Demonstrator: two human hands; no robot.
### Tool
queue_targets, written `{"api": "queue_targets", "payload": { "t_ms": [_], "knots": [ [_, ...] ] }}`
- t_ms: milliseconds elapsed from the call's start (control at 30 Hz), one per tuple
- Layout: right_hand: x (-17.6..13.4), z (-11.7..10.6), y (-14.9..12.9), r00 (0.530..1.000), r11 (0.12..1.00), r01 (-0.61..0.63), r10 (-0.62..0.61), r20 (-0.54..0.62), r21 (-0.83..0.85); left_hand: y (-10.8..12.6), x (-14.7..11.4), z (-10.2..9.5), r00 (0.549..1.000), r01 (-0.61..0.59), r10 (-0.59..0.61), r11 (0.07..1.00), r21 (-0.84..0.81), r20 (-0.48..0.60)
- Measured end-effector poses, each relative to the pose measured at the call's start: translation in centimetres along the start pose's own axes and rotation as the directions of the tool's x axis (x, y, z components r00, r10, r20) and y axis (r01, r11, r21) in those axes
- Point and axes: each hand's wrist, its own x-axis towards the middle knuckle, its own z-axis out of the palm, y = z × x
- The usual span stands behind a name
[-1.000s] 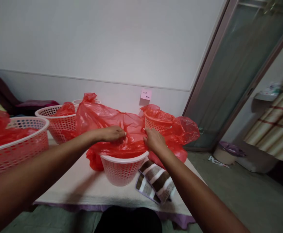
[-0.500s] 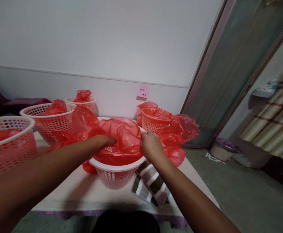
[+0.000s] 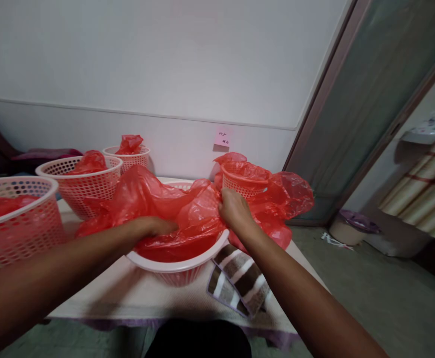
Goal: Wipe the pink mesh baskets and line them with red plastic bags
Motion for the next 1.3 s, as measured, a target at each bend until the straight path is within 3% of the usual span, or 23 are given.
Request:
{"api": "queue_targets", "payload": {
  "t_ms": [100, 200, 300, 400, 467, 533, 700, 833, 900, 967, 1067, 1133, 1300],
  "knots": [
    [-0.5, 0.1, 0.1, 0.999, 1.000, 0.004, -0.004, -0.034, 0.017, 0.6, 0.0, -1.3, 0.988, -0.104, 0.099, 0.994, 0.034, 0.115],
    [-1.1, -0.1, 0.0, 0.999, 1.000, 0.013, -0.012, -0.053, 0.029, 1.9, -2.0, -2.8, 0.970, -0.235, 0.232, 0.972, 0.024, 0.076],
    [-1.9, -0.5, -0.3, 0.998, 0.999, 0.020, -0.018, -0.067, 0.037, 3.9, -4.6, -4.0, 0.931, -0.344, 0.344, 0.939, 0.024, -0.119],
    [-2.8, -0.9, -0.6, 0.996, 0.998, 0.033, -0.028, -0.084, 0.048, 5.3, -5.8, -5.2, 0.803, -0.382, 0.403, 0.913, 0.139, -0.439],
    [-3.3, -1.1, -0.7, 0.995, 0.998, 0.039, -0.034, -0.093, 0.056, 5.1, -5.4, -6.0, 0.738, -0.357, 0.419, 0.907, 0.222, -0.529],
    [-3.8, -1.3, -0.7, 0.994, 0.997, 0.044, -0.037, -0.098, 0.064, 4.1, -4.8, -6.6, 0.767, -0.320, 0.407, 0.913, 0.254, -0.497],
    [-4.8, -1.4, -0.1, 0.993, 0.996, 0.051, -0.042, -0.113, 0.080, 2.3, -4.9, -7.2, 0.926, -0.275, 0.306, 0.948, 0.161, -0.221],
    [-5.3, -1.0, 0.2, 0.990, 0.993, 0.058, -0.044, -0.132, 0.105, 2.3, -5.9, -7.6, 0.961, -0.254, 0.258, 0.966, 0.050, -0.103],
    [-5.5, -0.9, 0.2, 0.989, 0.991, 0.066, -0.049, -0.139, 0.120, 2.3, -5.8, -7.8, 0.961, -0.240, 0.241, 0.970, 0.025, -0.138],
    [-5.7, -0.8, 0.2, 0.987, 0.987, 0.080, -0.059, -0.149, 0.142, 2.3, -5.1, -7.9, 0.940, -0.233, 0.232, 0.972, 0.025, -0.252],
    [-6.0, -0.9, 0.0, 0.981, 0.973, 0.114, -0.078, -0.175, 0.202, 2.3, -3.7, -7.9, 0.857, -0.222, 0.221, 0.974, 0.053, -0.465],
    [-6.1, -1.1, 0.0, 0.977, 0.961, 0.134, -0.087, -0.192, 0.242, 2.3, -2.9, -7.9, 0.817, -0.211, 0.206, 0.976, 0.053, -0.538],
    [-5.2, -1.1, 0.7, 0.984, 0.910, 0.082, -0.008, -0.181, 0.407, 1.6, -1.6, -8.4, 0.858, -0.112, 0.063, 0.991, -0.066, -0.509]
  ]
}}
